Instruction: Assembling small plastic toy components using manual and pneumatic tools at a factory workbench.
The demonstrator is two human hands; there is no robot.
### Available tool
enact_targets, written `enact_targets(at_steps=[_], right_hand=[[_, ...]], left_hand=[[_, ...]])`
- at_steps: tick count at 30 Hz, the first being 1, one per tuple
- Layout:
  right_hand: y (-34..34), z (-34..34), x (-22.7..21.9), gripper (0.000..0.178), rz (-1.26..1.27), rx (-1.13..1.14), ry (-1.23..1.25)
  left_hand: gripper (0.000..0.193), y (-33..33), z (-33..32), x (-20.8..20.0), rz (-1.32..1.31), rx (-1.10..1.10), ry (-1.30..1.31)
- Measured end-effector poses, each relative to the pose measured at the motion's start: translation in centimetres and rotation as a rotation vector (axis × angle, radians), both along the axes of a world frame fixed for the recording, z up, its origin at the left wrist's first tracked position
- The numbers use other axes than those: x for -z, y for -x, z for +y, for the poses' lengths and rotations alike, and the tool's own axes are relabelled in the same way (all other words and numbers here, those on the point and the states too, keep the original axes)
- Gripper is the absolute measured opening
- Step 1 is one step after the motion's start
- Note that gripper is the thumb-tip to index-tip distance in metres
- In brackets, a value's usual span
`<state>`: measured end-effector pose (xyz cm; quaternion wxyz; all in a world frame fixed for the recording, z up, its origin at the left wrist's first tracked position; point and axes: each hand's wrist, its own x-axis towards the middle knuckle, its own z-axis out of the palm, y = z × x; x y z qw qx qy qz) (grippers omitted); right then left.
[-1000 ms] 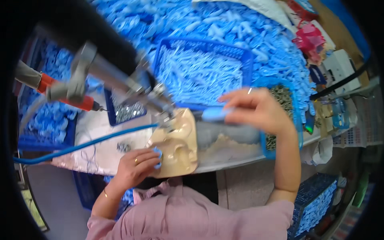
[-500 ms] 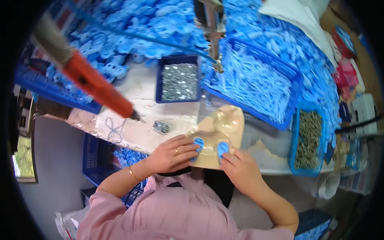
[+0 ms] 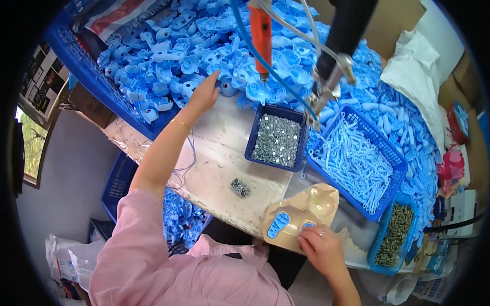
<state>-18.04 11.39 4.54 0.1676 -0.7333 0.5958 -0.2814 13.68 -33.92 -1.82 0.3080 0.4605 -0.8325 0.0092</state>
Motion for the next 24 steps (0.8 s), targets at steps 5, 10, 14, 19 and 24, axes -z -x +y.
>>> enact_targets(at_steps=[5, 10, 14, 19, 24], right_hand=[[-0.4, 0.3, 0.4, 0.011, 0.028, 0.024, -0.041], [-1.5, 0.2, 0.2, 0.010, -0.024, 0.016, -0.024], [-4.0, -1.3, -0.3, 0.021, -0.125, -0.006, -0.013], [-9.5, -3.3, -1.3, 0.053, -0.487, 0.119, -0.004], [-7.8, -0.8, -2.6, 0.047, -0.241, -0.242, 0.186]], left_hand=[[0.043, 2.1, 3.4, -3.4, -0.140, -0.161, -0.177], [0.019, -3.5, 10.6, -3.4, 0.429, -0.054, -0.004], [0.021, -7.7, 18.1, -2.1, 1.153, 0.146, -0.738], [0.016, -5.6, 28.5, -0.1, 1.304, 0.497, -1.325], [0.029, 0.0, 33.5, -0.6, 1.286, 0.554, -1.591]])
